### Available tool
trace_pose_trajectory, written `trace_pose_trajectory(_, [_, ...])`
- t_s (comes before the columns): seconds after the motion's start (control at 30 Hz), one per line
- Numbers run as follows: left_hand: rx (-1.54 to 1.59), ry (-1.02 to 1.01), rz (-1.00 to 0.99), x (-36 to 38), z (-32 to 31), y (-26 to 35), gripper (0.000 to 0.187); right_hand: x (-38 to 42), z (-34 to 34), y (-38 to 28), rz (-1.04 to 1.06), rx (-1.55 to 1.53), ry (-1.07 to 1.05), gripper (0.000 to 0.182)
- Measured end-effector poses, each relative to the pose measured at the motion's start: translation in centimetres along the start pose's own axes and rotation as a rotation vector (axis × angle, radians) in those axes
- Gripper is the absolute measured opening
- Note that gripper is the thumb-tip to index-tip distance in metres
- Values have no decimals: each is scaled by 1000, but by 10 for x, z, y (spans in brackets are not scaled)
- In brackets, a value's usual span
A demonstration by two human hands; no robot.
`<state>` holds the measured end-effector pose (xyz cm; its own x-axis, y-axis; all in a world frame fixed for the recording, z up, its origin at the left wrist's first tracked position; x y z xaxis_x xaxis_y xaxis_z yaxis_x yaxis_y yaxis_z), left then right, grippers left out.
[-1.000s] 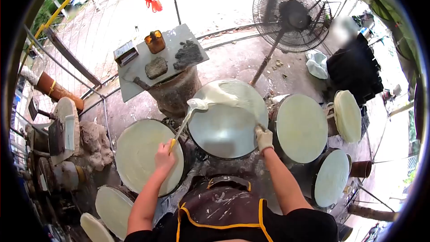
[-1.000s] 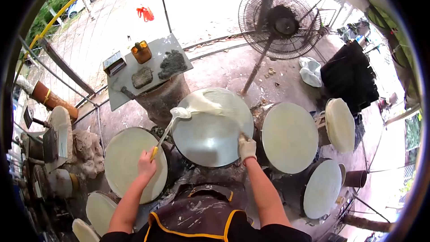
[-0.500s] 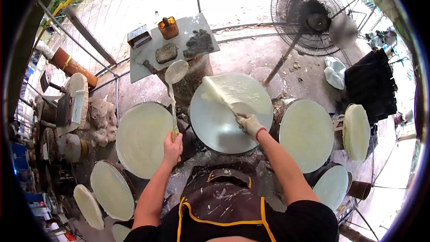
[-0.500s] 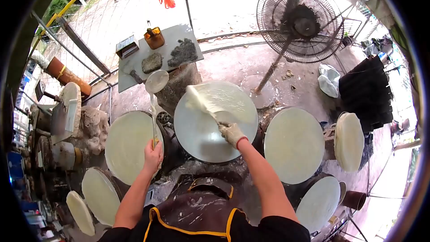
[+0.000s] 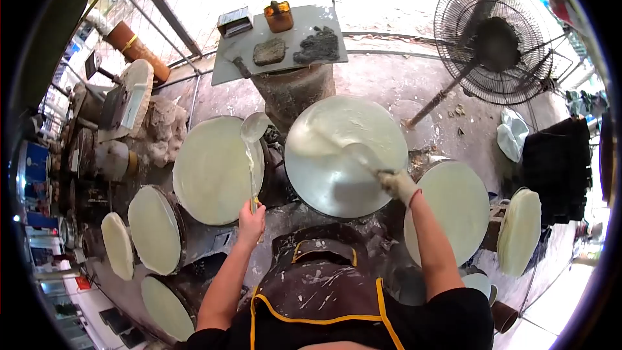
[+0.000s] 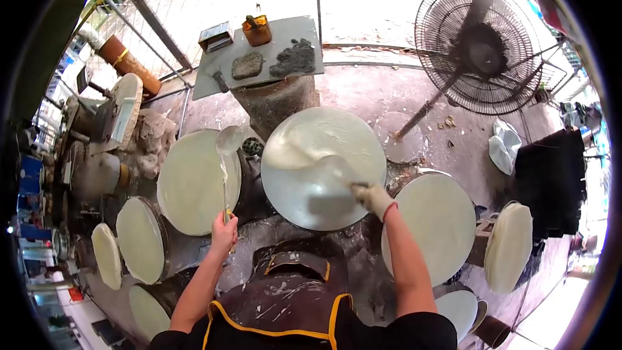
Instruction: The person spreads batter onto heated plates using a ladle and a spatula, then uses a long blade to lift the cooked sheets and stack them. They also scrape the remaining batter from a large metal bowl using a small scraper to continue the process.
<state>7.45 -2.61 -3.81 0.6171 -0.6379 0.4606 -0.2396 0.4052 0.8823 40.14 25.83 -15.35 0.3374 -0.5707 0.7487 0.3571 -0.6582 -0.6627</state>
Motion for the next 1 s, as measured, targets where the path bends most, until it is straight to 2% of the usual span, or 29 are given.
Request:
trace_pose_trajectory(0.07, [-63, 56, -23, 5, -2, -7, 10, 3, -23, -70, 225, -51, -81, 26])
trace_pose_trajectory(0.1, [-170, 83, -45, 3, 3, -19, 12, 14, -46, -78, 141, 134, -167, 29])
trace_pose_trajectory(0.13, [-300, 122, -183, 8, 3, -14, 14, 24, -63, -75, 56, 314, -250, 31])
trace_pose_trajectory(0.2, [-552, 192, -458, 27, -9, -3, 18, -6, -53, -20, 121, 413, -481, 30])
trace_pose_trajectory(0.23, [-605, 171, -285, 38, -14, -7, 24, 29, -45, -14, 37, 368, -519, 29])
trace_pose_trajectory(0.27, [-630, 152, -286, 42, -20, -16, 25, 55, -38, -12, -42, 326, -556, 28])
trace_pose_trajectory(0.33, [-688, 114, -285, 57, -25, -42, 27, 66, -1, 2, -219, 227, -489, 27])
trace_pose_trajectory(0.37, [-741, 54, -164, 66, -27, -57, 26, 50, 23, 1, -174, 172, -387, 27])
trace_pose_trajectory(0.4, [-771, 58, -207, 77, -28, -61, 26, 35, 41, 1, -130, 113, -283, 29])
trace_pose_trajectory(0.43, [-802, 57, -249, 90, -29, -66, 25, 49, 33, -37, 131, 21, -272, 28])
trace_pose_trajectory(0.47, [-834, 57, -294, 100, -31, -69, 25, 32, 34, -40, 121, -91, -110, 25])
trace_pose_trajectory(0.53, [-914, 49, -245, 115, -33, -72, 24, 14, 1, -49, 142, 56, -208, 25])
trace_pose_trajectory(0.6, [-971, 55, -240, 128, -34, -74, 25, 28, -37, -33, -20, 383, -353, 26])
trace_pose_trajectory(0.63, [-981, 51, -234, 132, -35, -75, 26, 24, -46, -31, 165, 556, -486, 26])
trace_pose_trajectory(0.73, [-1000, 54, -232, 139, -43, -75, 28, 52, -12, -29, -6, 499, -403, 25])
trace_pose_trajectory(0.77, [-1009, 45, -243, 140, -47, -71, 29, 51, 0, -36, 45, 362, -330, 24])
trace_pose_trajectory(0.8, [-1021, 31, -254, 142, -50, -70, 30, 36, 7, -38, 193, 138, -361, 24])
trace_pose_trajectory(0.87, [-1013, 11, -219, 139, -53, -81, 31, 25, 4, -40, 140, 22, -205, 26])
trace_pose_trajectory(0.93, [-1013, 6, -205, 137, -55, -87, 31, 50, -27, -36, 44, 276, -372, 24])
trace_pose_trajectory(0.97, [-1021, 1, -206, 139, -55, -88, 31, 43, -31, -14, -21, 288, -439, 24])
trace_pose_trajectory(1.0, [-1024, -5, -214, 140, -56, -87, 31, 49, -20, -10, 7, 312, -415, 24])
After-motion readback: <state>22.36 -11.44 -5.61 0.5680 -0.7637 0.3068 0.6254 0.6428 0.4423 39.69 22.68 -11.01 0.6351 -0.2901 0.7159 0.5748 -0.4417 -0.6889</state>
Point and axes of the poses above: each hand's wrist, its own x-axis away from the middle knuckle, its own z-axis out of the back of the hand, y = z × x, the point moved 9 cm from there along -x, towards the middle knuckle
